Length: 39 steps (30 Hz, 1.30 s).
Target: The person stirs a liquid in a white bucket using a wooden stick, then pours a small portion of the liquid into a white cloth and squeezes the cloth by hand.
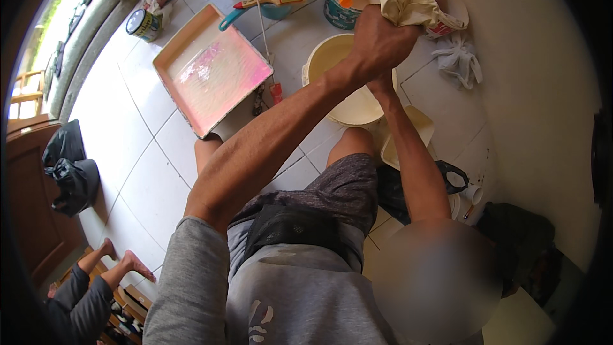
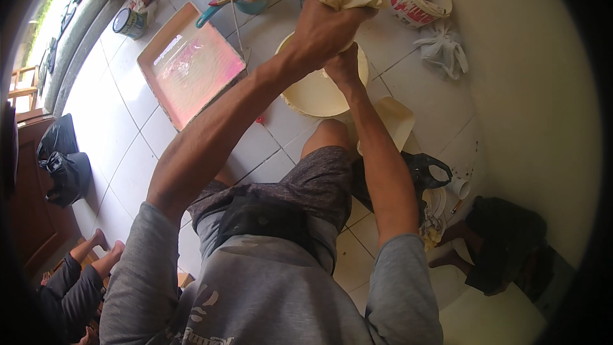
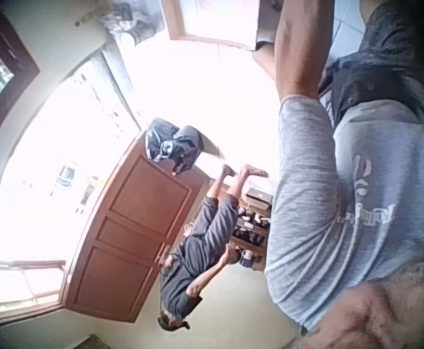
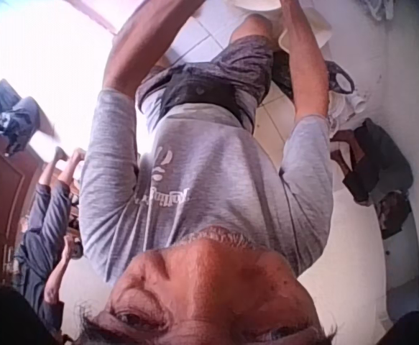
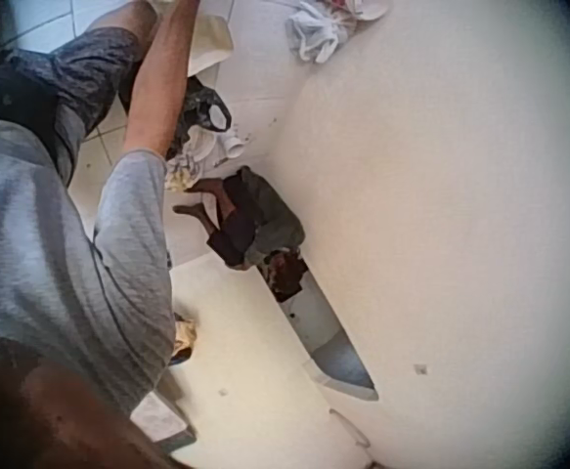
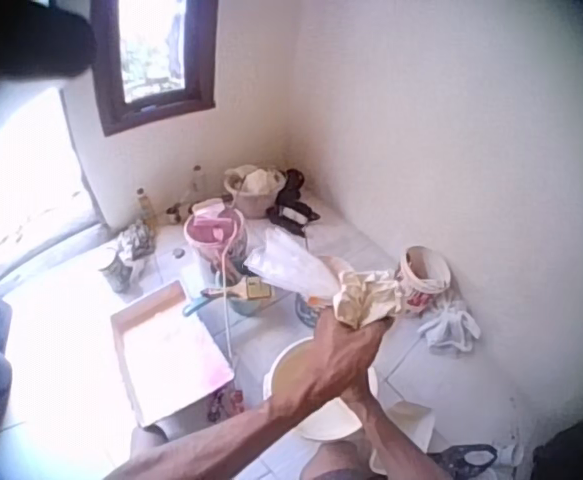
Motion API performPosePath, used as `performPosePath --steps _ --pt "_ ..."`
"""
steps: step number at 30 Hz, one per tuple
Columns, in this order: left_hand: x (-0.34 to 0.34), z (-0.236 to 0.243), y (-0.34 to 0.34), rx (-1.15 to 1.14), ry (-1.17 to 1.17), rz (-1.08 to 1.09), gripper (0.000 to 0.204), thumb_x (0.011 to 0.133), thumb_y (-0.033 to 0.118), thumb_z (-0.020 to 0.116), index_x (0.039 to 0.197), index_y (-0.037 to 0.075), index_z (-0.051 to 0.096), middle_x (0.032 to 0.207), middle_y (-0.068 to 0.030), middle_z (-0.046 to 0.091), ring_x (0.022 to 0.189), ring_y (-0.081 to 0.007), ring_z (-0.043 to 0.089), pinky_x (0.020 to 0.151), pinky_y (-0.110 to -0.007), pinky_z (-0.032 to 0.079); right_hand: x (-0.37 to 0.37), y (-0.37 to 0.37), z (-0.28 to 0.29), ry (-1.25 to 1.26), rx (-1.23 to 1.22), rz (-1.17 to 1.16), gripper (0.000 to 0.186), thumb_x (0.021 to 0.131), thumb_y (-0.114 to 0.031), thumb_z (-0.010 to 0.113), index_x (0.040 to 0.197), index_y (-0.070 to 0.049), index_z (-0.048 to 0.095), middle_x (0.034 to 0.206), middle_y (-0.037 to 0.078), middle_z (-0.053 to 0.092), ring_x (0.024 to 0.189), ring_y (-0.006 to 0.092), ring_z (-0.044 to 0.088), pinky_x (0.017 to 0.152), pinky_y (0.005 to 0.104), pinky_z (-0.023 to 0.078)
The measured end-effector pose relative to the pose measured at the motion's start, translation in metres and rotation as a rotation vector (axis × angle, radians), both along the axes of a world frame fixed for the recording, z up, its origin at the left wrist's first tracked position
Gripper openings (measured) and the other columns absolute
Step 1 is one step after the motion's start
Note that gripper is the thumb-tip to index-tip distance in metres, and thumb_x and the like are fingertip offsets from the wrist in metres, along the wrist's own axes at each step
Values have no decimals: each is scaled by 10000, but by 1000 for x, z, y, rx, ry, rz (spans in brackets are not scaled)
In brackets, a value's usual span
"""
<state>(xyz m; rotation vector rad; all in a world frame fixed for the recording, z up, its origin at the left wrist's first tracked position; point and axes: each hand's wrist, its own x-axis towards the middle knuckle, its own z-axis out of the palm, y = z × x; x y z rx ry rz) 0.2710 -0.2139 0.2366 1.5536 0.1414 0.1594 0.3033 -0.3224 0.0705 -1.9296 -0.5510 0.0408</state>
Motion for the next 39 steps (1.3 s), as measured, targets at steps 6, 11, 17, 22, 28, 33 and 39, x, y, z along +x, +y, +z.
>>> performPosePath --steps 6,11,17,22,28,33,39 --pt "-1 -2 1 -58 -136 -19 309 770 196 688 1010 10 631 883 -54 648 792 -162 600 721 -307 479 8 -11 -8 46 -99 19 458 769 -176 734 1143 -7 529 905 120 674 839 230 673 703 356 514" --pt "-10 10 14 166 -301 -186 205 844 233 570 989 137 677 836 -158 655 782 -296 640 713 -401 498 3 -12 27 2 78 112 516 764 -133 732 1196 11 490 1034 130 618 937 219 634 769 346 508" --pt "-21 32 23 191 -196 -490 442 827 421 570 1053 51 652 899 -112 648 808 -208 604 758 -346 478 -23 -32 102 182 -71 123 551 762 -105 743 1235 -37 468 1143 120 561 1019 209 586 825 344 500" --pt "-55 52 24 425 -98 -637 417 875 427 508 1044 76 656 960 -167 654 853 -305 617 784 -390 469 -24 -67 106 263 -164 207 506 771 -95 746 1208 -50 493 1091 107 600 974 156 599 809 315 514" --pt "-123 -9 -4 471 -460 -352 348 744 331 718 1007 110 657 936 -155 620 872 -353 601 762 -445 474 -15 -83 68 972 163 305 379 834 -94 671 1183 -54 528 1056 73 622 881 107 618 776 276 517" --pt "-179 -49 -21 557 -356 -317 372 646 254 748 983 122 662 1016 -117 593 970 -329 547 835 -434 457 -36 -84 87 957 232 156 260 887 -195 610 1117 -79 576 909 -2 626 789 81 593 712 231 497" --pt "-169 -85 -42 533 -407 -443 412 718 190 649 1131 197 648 1203 -57 533 1081 -271 517 875 -396 468 -43 -113 112 562 202 -37 122 857 -84 644 927 -81 544 803 -34 581 712 38 531 667 198 444"
